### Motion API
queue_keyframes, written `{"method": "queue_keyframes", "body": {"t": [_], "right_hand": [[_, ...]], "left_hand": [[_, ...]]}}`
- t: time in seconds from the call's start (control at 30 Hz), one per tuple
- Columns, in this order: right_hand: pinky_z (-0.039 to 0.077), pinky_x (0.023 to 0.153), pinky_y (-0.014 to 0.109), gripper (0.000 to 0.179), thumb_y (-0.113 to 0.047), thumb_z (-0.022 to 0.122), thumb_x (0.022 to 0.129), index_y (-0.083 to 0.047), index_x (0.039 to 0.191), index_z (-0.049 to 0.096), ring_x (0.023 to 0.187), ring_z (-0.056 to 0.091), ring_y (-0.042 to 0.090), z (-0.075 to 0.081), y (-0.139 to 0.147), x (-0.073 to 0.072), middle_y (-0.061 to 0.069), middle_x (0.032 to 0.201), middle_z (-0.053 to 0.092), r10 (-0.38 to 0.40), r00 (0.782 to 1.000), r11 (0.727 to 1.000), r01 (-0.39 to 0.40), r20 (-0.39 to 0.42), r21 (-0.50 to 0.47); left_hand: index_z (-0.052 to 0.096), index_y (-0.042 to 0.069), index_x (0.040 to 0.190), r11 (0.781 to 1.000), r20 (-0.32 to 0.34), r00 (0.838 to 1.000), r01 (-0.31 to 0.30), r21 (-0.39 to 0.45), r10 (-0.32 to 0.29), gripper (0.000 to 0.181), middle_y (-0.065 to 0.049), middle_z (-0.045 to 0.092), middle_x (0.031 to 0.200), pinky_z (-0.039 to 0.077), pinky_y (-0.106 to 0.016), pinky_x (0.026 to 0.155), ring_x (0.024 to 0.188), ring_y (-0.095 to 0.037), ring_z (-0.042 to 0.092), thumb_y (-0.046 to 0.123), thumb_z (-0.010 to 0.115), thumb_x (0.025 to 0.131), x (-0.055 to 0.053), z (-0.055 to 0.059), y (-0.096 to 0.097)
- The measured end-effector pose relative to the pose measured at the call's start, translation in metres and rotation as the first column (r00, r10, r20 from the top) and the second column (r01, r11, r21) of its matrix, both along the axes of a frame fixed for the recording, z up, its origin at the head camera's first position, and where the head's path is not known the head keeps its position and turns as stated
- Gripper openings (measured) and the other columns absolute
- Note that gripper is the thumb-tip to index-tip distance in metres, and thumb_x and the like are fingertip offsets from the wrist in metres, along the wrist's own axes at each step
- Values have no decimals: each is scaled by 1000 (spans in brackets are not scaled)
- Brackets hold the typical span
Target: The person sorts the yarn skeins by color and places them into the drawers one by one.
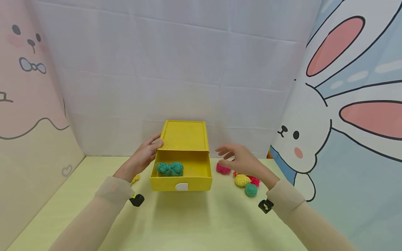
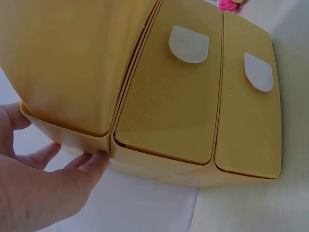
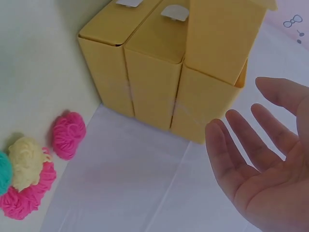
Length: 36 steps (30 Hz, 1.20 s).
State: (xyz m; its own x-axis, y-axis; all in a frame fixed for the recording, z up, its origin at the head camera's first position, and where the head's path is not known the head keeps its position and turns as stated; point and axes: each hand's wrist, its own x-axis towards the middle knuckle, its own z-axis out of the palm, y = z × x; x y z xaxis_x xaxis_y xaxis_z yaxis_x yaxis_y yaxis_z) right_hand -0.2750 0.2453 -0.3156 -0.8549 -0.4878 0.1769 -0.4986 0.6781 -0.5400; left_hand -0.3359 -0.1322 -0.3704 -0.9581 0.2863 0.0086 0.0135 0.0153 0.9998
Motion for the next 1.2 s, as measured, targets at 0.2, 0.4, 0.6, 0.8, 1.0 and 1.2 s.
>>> {"method": "queue_keyframes", "body": {"t": [0.2, 0.4, 0.6, 0.8, 1.0, 1.2], "right_hand": [[66, 86, 40, 42, -18, 77, 100, -7, 139, 65, 113, 71, 36, -13, 25, 7, 16, 131, 70, -43, 999, 999, 43, -22, -1], [66, 87, 43, 43, -16, 78, 98, -3, 137, 65, 111, 71, 38, -35, 46, 7, 20, 129, 70, -89, 996, 995, 91, -30, 48], [64, 89, 50, 42, -15, 79, 96, -2, 135, 67, 113, 69, 42, -59, 67, 6, 19, 129, 71, -141, 990, 984, 139, 10, 112], [60, 94, 59, 42, -13, 83, 92, 3, 129, 69, 109, 70, 43, -88, 91, 1, 22, 123, 73, -150, 988, 977, 152, -23, 149], [62, 88, 57, 38, -9, 83, 91, 7, 123, 70, 105, 69, 41, -108, 109, 0, 21, 116, 74, -127, 991, 982, 130, -35, 139], [63, 85, 53, 40, -9, 87, 87, 8, 120, 71, 101, 69, 40, -125, 121, -2, 19, 111, 74, -101, 993, 980, 110, -60, 165]], "left_hand": [[16, 20, 172, 1000, -8, 1000, 4, 2, -4, 69, -16, 24, 173, 15, -54, 133, 160, -36, 26, 36, 50, 114, 1, 0, 0], [17, 21, 172, 1000, -7, 1000, 0, -2, 0, 68, -16, 25, 173, 16, -55, 133, 160, -36, 26, 36, 50, 115, 2, 0, 0], [16, 20, 172, 1000, -2, 1000, -5, 2, 5, 68, -17, 25, 172, 16, -55, 133, 159, -37, 27, 36, 50, 114, 3, 1, 1], [16, 20, 172, 1000, -2, 1000, -7, 2, 7, 70, -17, 24, 173, 15, -55, 133, 159, -37, 27, 36, 50, 114, 2, 1, 1], [16, 19, 172, 1000, -7, 1000, -3, 6, 4, 69, -18, 23, 173, 15, -56, 133, 159, -37, 27, 35, 50, 114, 2, 0, 0], [16, 18, 172, 1000, -5, 1000, -8, 11, 8, 69, -17, 25, 172, 16, -55, 133, 159, -36, 27, 35, 50, 114, 2, 0, 0]]}}
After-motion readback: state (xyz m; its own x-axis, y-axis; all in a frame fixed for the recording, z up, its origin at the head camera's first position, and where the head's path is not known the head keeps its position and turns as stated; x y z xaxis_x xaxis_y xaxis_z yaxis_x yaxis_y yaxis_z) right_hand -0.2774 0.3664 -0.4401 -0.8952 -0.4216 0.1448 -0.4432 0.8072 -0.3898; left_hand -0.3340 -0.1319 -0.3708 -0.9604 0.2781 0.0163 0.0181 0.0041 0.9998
